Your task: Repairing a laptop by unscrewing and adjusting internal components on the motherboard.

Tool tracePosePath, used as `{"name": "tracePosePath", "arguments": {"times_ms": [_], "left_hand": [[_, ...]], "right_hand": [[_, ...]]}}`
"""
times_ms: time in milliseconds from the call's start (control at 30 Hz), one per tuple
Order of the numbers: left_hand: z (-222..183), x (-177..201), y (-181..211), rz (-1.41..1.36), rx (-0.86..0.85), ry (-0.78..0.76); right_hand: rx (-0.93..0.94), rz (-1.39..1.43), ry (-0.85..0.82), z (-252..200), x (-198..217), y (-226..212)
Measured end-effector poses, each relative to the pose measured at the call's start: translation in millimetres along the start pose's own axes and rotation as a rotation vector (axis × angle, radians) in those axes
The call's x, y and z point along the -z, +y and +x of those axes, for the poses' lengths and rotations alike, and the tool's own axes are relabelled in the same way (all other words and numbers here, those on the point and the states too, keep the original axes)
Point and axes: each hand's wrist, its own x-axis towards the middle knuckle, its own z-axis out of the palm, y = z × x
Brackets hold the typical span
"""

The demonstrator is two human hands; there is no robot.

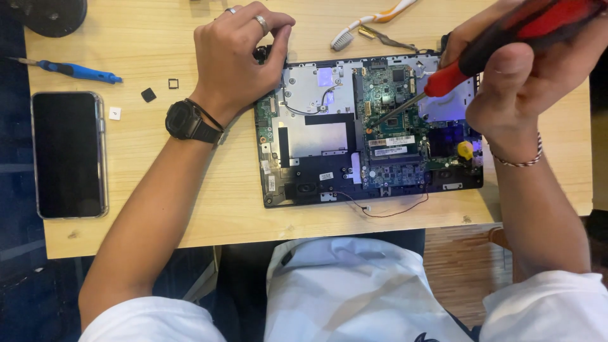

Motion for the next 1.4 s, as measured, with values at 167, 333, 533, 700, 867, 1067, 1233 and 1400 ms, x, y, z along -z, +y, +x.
{"name": "tracePosePath", "arguments": {"times_ms": [167, 333, 533, 700, 867, 1067, 1233, 1400], "left_hand": [[0.4, 0.3, 0.5, 0.008, -0.002, -0.002], [0.1, -0.3, 0.0, 0.003, -0.015, 0.004], [0.1, 0.1, 0.9, 0.000, -0.006, -0.011], [1.6, 1.0, 1.6, 0.013, -0.017, 0.007], [1.2, 0.9, 1.8, 0.025, -0.025, 0.008], [5.0, 1.4, 10.0, 0.033, -0.031, 0.044], [12.0, 0.5, 37.0, -0.182, -0.031, 0.053], [11.2, 6.4, 58.0, -0.244, -0.003, 0.027]], "right_hand": [[0.015, -0.051, -0.060, 11.0, -4.3, -11.7], [-0.009, -0.057, -0.057, 5.0, -5.9, -10.9], [-0.083, -0.024, -0.025, -5.0, -5.3, -4.3], [-0.054, -0.019, -0.011, 13.7, -15.9, -22.3], [0.001, -0.006, 0.013, 10.1, -14.0, -11.3], [0.123, -0.058, 0.031, 9.7, -9.2, -5.7], [0.066, -0.198, 0.317, 11.8, -23.1, -22.7], [0.078, -0.287, 0.400, 20.3, -33.9, -26.4]]}}
